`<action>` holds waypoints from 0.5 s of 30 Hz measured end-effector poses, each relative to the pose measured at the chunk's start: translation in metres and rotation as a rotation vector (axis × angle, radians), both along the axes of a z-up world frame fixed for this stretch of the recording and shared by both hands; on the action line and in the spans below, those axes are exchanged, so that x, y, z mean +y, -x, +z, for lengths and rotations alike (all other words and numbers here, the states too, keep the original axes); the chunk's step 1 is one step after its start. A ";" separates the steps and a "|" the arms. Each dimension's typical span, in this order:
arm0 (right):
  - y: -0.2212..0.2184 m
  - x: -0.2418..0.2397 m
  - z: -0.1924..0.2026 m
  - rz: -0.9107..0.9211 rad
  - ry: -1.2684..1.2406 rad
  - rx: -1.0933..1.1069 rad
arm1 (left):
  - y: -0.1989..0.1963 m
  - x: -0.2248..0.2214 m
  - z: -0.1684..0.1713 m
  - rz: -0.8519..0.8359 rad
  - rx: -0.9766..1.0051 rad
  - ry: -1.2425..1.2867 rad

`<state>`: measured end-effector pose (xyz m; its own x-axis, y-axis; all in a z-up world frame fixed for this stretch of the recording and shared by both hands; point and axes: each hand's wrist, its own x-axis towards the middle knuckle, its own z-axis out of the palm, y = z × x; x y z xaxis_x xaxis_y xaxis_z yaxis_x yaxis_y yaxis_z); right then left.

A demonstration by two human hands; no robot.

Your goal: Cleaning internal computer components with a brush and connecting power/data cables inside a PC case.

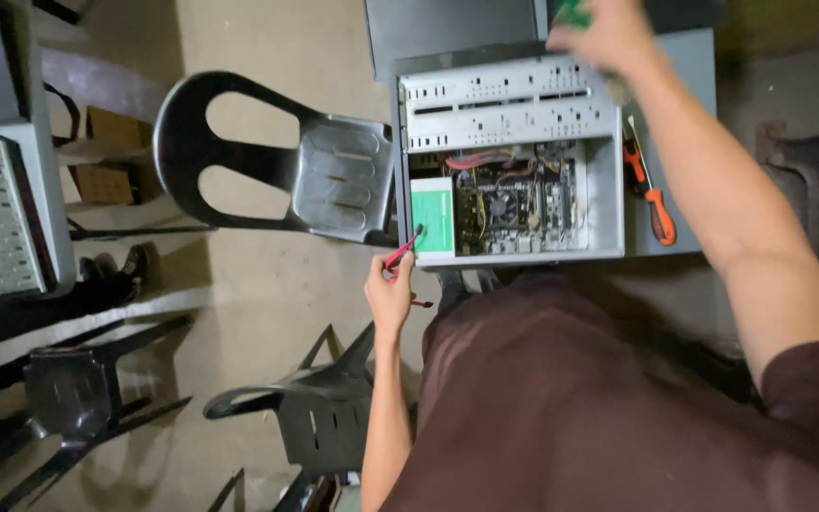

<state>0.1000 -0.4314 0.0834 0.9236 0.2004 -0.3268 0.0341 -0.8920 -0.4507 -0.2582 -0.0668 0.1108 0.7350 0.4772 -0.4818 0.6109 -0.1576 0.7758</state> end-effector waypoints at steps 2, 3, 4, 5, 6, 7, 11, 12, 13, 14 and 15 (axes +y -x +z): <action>-0.015 -0.035 -0.030 -0.441 -0.253 -0.167 | 0.001 0.007 0.014 -0.139 0.186 -0.019; -0.012 -0.062 -0.051 -0.436 -0.256 -0.160 | 0.001 0.017 0.024 -0.133 0.192 -0.022; -0.009 -0.089 -0.072 -0.476 -0.182 -0.134 | 0.001 0.026 0.035 -0.220 0.212 -0.066; -0.002 -0.120 -0.094 -0.518 -0.105 -0.107 | 0.003 0.034 0.044 -0.311 0.234 -0.107; 0.006 -0.124 -0.112 -0.516 -0.104 -0.098 | -0.002 0.033 0.064 -0.309 0.243 -0.107; 0.012 -0.130 -0.128 -0.580 0.012 -0.065 | -0.010 0.033 0.083 -0.305 0.211 -0.080; 0.048 -0.123 -0.146 -0.561 0.010 0.094 | -0.062 0.001 0.150 -0.309 0.102 0.162; 0.044 -0.130 -0.170 -0.562 0.008 0.099 | -0.071 -0.007 0.139 -0.309 0.107 0.160; 0.040 -0.138 -0.194 -0.495 0.014 0.011 | -0.083 -0.015 0.128 -0.405 0.026 0.270; 0.036 -0.146 -0.217 -0.428 0.021 -0.077 | -0.095 -0.023 0.117 -0.499 -0.053 0.381; 0.040 -0.143 -0.206 -0.443 0.021 -0.076 | -0.107 -0.037 0.111 -0.514 -0.049 0.382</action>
<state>0.0605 -0.5742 -0.1230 0.9404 -0.2257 -0.2545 -0.3208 -0.8371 -0.4432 -0.1513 -0.1033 0.2223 0.8498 -0.1403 -0.5080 0.4932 -0.1279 0.8605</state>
